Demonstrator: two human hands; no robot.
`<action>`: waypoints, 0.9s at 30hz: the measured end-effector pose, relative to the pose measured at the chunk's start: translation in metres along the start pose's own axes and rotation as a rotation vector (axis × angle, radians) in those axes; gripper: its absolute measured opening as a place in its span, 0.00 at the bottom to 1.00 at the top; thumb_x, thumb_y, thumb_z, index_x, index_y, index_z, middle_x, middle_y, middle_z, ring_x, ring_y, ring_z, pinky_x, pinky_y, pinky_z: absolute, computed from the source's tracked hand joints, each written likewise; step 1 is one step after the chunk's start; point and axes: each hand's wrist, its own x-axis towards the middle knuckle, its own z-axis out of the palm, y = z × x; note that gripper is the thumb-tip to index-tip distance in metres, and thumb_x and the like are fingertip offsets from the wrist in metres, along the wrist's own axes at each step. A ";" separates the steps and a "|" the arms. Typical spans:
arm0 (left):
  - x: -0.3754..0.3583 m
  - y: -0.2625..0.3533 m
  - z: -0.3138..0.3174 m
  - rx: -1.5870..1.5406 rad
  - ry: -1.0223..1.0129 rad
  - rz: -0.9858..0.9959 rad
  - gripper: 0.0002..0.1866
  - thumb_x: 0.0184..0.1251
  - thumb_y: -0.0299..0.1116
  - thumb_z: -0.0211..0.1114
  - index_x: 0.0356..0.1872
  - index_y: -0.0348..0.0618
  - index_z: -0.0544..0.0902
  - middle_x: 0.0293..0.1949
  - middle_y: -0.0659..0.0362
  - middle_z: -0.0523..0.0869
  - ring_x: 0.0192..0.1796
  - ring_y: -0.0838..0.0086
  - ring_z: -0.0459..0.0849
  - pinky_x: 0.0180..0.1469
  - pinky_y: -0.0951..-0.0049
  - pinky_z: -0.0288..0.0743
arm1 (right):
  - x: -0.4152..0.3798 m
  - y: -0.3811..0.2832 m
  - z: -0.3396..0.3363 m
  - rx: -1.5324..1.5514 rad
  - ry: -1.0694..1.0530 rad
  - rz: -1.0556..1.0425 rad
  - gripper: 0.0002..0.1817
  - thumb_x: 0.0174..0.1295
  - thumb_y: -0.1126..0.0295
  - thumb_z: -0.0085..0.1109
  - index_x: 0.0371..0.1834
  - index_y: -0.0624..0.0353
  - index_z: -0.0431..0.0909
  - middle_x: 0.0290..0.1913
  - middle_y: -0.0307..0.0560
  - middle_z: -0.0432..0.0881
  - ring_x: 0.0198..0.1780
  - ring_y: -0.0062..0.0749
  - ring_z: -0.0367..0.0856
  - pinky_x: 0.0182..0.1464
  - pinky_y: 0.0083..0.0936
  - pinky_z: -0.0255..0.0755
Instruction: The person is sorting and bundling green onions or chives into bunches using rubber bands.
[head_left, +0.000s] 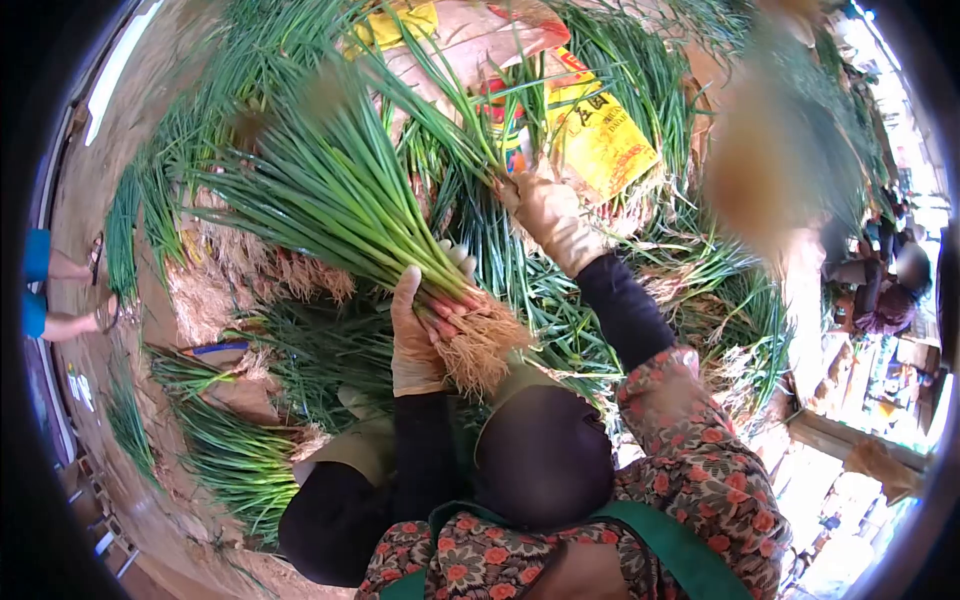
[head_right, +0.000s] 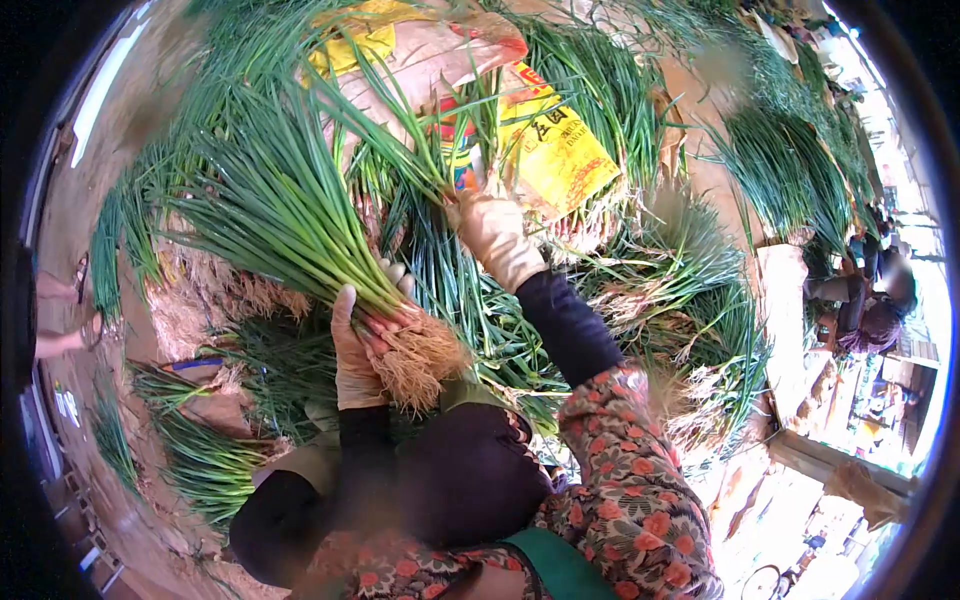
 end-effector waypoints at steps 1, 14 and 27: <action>-0.002 0.002 0.004 -0.060 -0.009 -0.092 0.35 0.62 0.46 0.61 0.62 0.30 0.62 0.55 0.43 0.75 0.60 0.56 0.73 0.64 0.59 0.66 | -0.009 -0.016 -0.013 0.021 -0.061 -0.064 0.16 0.58 0.58 0.58 0.42 0.57 0.79 0.22 0.51 0.80 0.23 0.45 0.79 0.25 0.38 0.72; 0.000 0.005 -0.027 0.065 -0.180 -0.042 0.33 0.60 0.52 0.60 0.56 0.33 0.67 0.43 0.47 0.79 0.45 0.60 0.80 0.50 0.57 0.76 | -0.018 -0.070 0.002 1.559 -0.945 0.561 0.20 0.65 0.51 0.52 0.40 0.60 0.77 0.25 0.39 0.79 0.22 0.21 0.76 0.20 0.16 0.68; 0.002 -0.001 -0.042 -0.213 -0.518 -0.051 0.48 0.56 0.60 0.60 0.68 0.37 0.52 0.45 0.56 0.75 0.50 0.65 0.77 0.56 0.56 0.67 | -0.056 -0.023 0.033 0.373 -1.210 -0.311 0.20 0.61 0.57 0.52 0.54 0.53 0.75 0.49 0.55 0.79 0.54 0.49 0.76 0.56 0.41 0.68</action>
